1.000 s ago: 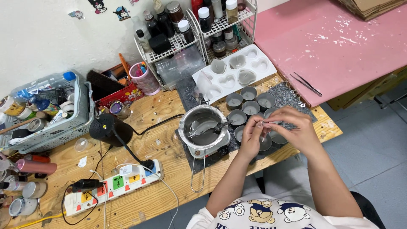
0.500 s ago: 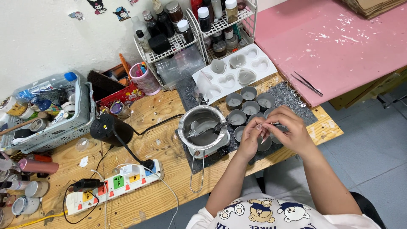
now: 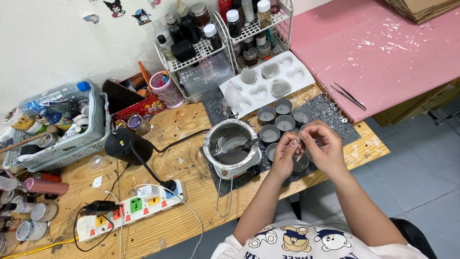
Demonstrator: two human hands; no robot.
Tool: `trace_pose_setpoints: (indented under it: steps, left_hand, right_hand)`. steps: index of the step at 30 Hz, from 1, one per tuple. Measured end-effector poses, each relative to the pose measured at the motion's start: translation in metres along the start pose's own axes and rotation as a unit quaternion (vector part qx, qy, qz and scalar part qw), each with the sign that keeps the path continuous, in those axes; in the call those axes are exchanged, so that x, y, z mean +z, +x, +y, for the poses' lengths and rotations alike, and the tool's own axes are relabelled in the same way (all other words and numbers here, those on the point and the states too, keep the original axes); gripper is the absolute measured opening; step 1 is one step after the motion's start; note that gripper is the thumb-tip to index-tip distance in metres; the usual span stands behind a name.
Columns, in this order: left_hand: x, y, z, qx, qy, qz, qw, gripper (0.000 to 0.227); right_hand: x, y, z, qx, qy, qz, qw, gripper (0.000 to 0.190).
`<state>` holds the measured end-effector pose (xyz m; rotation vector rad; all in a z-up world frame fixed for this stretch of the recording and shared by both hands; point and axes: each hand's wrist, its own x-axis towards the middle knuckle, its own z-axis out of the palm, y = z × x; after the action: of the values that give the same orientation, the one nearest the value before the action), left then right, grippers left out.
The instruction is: Preparing candle wicks and assembling small candles using melted wax and molds.
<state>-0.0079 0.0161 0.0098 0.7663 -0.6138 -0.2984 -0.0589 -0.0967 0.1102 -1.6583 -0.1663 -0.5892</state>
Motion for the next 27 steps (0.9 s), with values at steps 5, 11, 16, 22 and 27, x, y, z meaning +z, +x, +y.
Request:
trace_pose_setpoints:
  steps: [5, 11, 16, 22, 27]
  left_hand:
    - [0.002, 0.001, 0.002, 0.010, -0.013, -0.012, 1.000, 0.018]
    - [-0.002, -0.001, -0.005, -0.018, -0.020, 0.024, 0.999, 0.016]
    - [-0.017, -0.005, -0.027, -0.009, -0.021, 0.066, 0.998, 0.028]
    - [-0.021, -0.012, -0.024, 0.007, 0.118, 0.094, 0.989, 0.044]
    - [-0.048, -0.016, -0.064, -0.038, 0.152, 0.145, 0.977, 0.052]
  right_hand:
    - [-0.007, 0.000, 0.016, 0.039, 0.065, 0.022, 0.997, 0.002]
    - [-0.008, 0.007, -0.006, 0.025, 0.087, 0.023, 0.996, 0.007]
    - [0.026, 0.030, -0.065, -0.032, 0.033, -0.043, 0.998, 0.010]
    - [0.079, 0.060, -0.085, -0.217, -0.140, -0.155, 0.954, 0.009]
    - [0.092, 0.074, -0.081, -0.199, -0.206, -0.212, 0.934, 0.013]
